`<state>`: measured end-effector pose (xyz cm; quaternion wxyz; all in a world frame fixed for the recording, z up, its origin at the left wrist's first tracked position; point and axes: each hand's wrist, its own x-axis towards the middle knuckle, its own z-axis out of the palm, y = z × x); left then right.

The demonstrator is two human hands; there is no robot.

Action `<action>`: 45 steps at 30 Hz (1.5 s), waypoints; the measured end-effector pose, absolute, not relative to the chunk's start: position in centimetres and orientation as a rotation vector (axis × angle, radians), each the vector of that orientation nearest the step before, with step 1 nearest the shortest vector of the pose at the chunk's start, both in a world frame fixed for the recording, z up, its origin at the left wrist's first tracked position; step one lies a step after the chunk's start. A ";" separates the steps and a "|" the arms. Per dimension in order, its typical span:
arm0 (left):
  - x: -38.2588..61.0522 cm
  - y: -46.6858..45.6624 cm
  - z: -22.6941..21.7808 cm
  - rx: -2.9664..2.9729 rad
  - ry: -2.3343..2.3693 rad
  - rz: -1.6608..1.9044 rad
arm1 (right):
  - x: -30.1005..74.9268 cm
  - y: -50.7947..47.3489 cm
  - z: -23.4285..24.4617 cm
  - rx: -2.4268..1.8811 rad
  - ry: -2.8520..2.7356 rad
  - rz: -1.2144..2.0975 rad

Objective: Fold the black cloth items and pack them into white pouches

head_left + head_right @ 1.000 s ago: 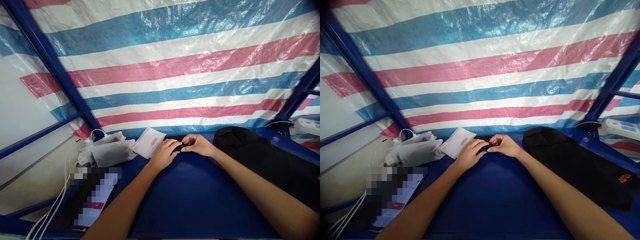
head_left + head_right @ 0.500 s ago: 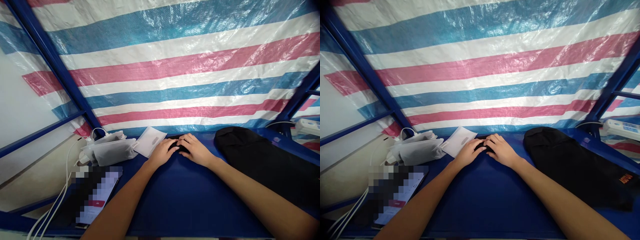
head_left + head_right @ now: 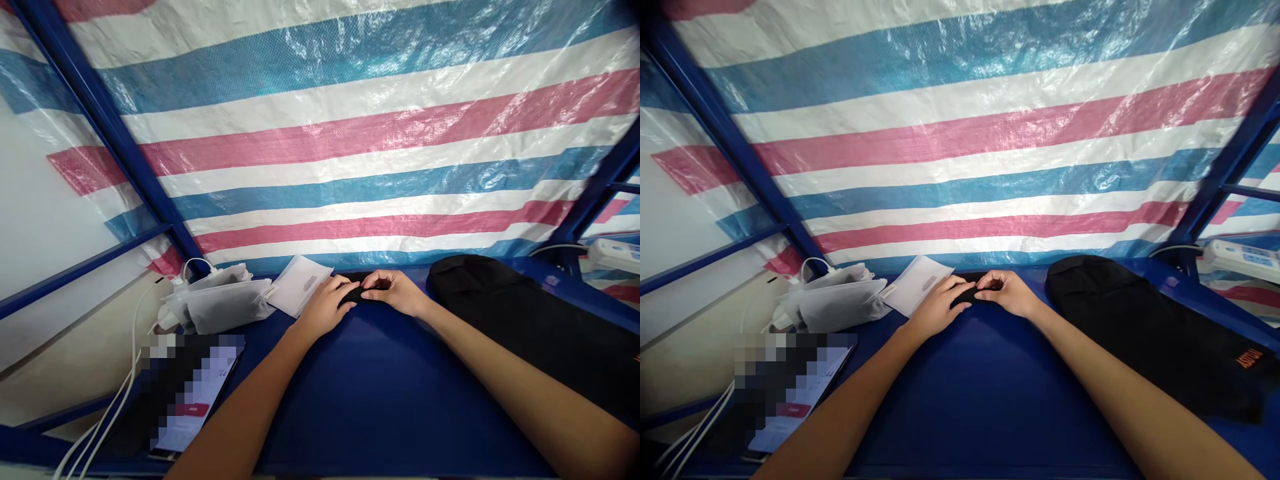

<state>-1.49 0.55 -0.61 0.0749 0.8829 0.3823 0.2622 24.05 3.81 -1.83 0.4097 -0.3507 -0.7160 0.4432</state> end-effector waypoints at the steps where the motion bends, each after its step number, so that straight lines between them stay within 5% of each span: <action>1: -1.5 0.7 -0.6 2.642 1.138 0.787 | 24.1 3.7 -1.6 -0.890 -1.840 1.047; 8: -2.0 1.2 -0.2 2.518 1.175 0.767 | 24.0 1.2 -0.1 -0.764 -2.368 0.179; 19: -1.0 -0.2 -0.5 2.744 1.224 0.823 | 24.6 2.3 -0.4 -0.826 -2.306 0.390; 27: -1.5 0.4 -0.4 2.510 1.187 0.956 | 22.1 -0.5 0.0 -0.825 -2.401 -0.217; 45: -1.7 0.4 -0.9 2.526 1.085 0.925 | 24.1 2.3 -0.7 -0.918 -2.269 0.333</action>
